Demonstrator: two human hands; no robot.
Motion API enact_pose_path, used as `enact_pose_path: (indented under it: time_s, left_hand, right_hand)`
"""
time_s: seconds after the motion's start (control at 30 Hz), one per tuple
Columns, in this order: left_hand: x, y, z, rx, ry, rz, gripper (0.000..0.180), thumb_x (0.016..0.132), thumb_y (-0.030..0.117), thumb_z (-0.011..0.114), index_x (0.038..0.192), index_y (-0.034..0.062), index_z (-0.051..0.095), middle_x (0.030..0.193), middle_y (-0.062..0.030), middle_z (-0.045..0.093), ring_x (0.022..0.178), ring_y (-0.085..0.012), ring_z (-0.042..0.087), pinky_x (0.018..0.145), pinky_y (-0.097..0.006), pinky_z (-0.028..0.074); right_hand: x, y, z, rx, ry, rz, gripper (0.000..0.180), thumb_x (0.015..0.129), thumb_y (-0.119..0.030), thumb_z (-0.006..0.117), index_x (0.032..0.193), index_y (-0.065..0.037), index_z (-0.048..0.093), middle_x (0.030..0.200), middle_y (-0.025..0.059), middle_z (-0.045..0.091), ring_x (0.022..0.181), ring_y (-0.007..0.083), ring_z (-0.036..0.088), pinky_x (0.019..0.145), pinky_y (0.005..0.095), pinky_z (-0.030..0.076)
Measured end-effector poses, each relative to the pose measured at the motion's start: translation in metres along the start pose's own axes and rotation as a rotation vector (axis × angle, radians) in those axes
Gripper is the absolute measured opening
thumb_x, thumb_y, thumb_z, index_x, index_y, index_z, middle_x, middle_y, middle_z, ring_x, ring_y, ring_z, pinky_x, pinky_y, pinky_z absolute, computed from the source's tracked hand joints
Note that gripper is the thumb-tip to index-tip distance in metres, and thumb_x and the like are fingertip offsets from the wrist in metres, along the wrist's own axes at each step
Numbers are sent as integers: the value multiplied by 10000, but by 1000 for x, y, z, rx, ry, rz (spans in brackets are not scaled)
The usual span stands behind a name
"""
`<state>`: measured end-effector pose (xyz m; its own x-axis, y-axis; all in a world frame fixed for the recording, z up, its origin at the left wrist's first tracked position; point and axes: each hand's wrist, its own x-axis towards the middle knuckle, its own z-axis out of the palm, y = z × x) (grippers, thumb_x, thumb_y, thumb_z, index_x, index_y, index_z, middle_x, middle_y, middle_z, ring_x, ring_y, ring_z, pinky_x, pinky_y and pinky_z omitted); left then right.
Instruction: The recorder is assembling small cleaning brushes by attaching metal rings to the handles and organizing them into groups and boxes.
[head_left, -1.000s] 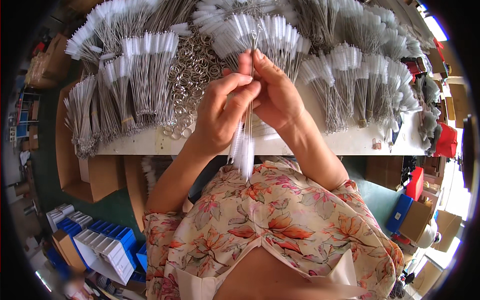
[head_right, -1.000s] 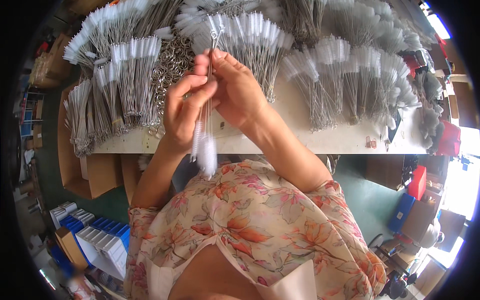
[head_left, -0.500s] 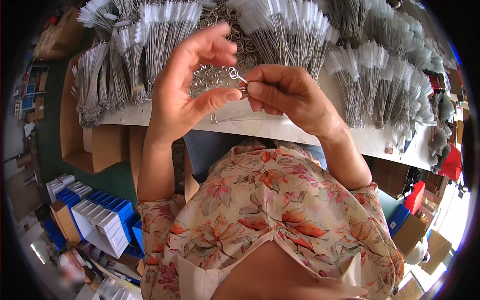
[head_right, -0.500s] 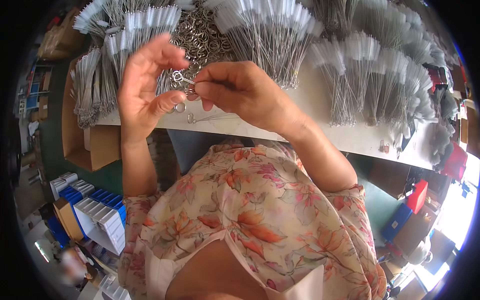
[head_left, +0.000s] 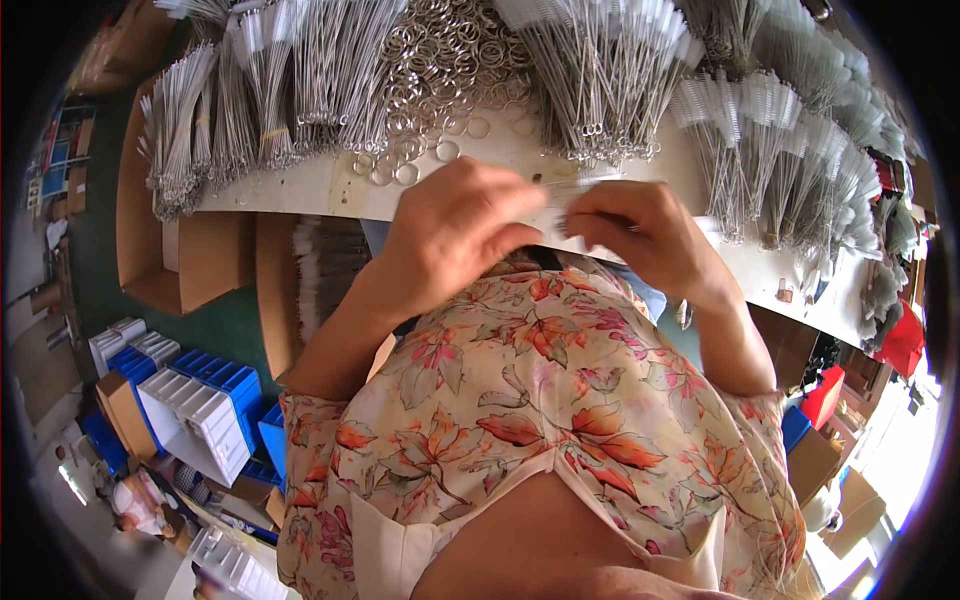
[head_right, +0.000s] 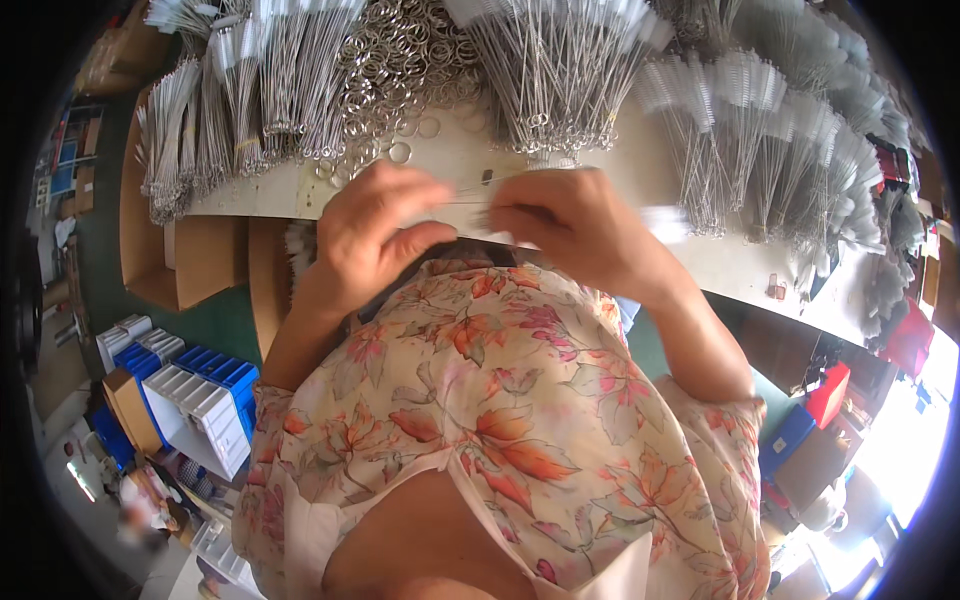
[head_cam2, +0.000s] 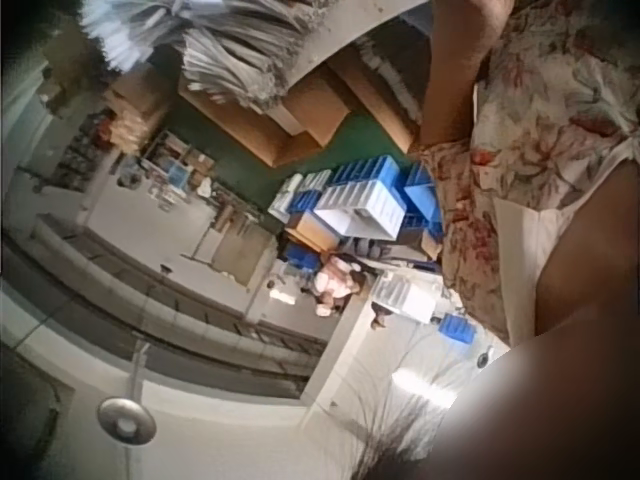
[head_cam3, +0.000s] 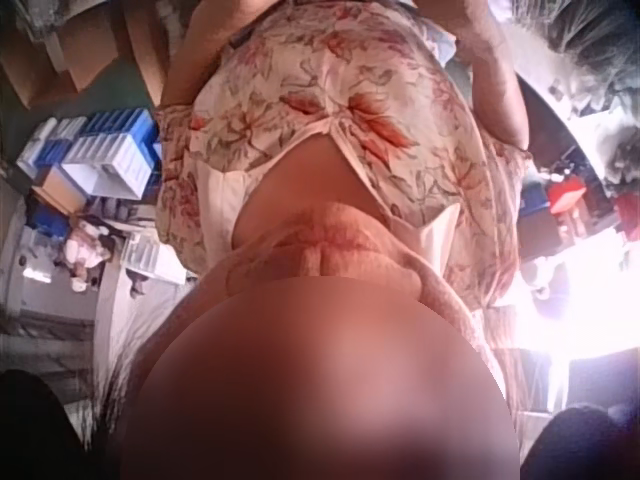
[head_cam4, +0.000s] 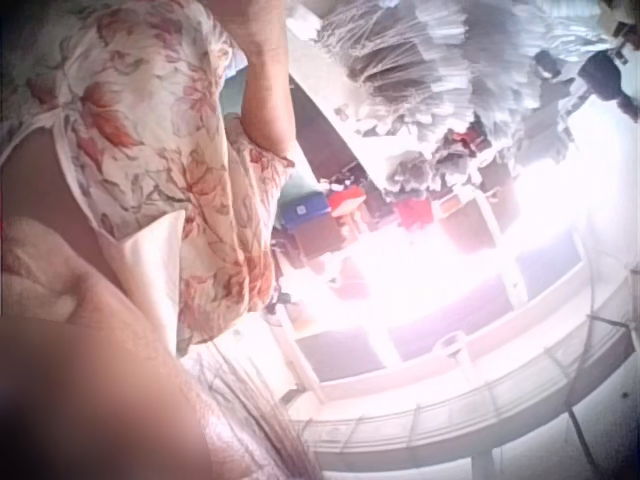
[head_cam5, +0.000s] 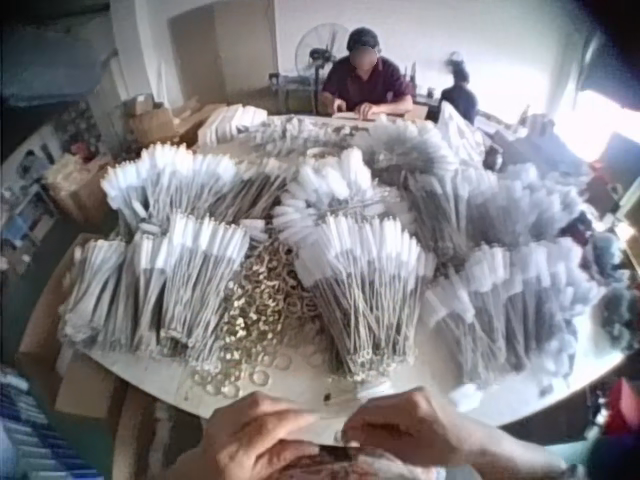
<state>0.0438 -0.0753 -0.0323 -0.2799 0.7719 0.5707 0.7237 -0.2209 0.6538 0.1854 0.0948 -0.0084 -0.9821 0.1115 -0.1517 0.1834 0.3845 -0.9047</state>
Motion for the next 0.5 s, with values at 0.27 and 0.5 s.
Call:
enact_pose_path:
  time_s: [0.27,0.5]
  left_hand:
    - [-64,-27,-13,297,-69,-775,118,797,126,646,833,30,587,682,-56,574,531,-132,524,494,-261,422]
    - [-45,-27,-6,-433,230,-676,43,814,9,601,812,-1,559,869,-79,619,704,-87,591,589,-228,499]
  right_hand:
    - [-66,70,-14,-836,304,188,48,797,-92,581,822,-57,603,730,95,596,660,291,593,569,360,471]
    - [24,17,47,-222,310,-342,58,768,-70,609,826,-64,611,863,69,585,655,263,594,563,339,486]
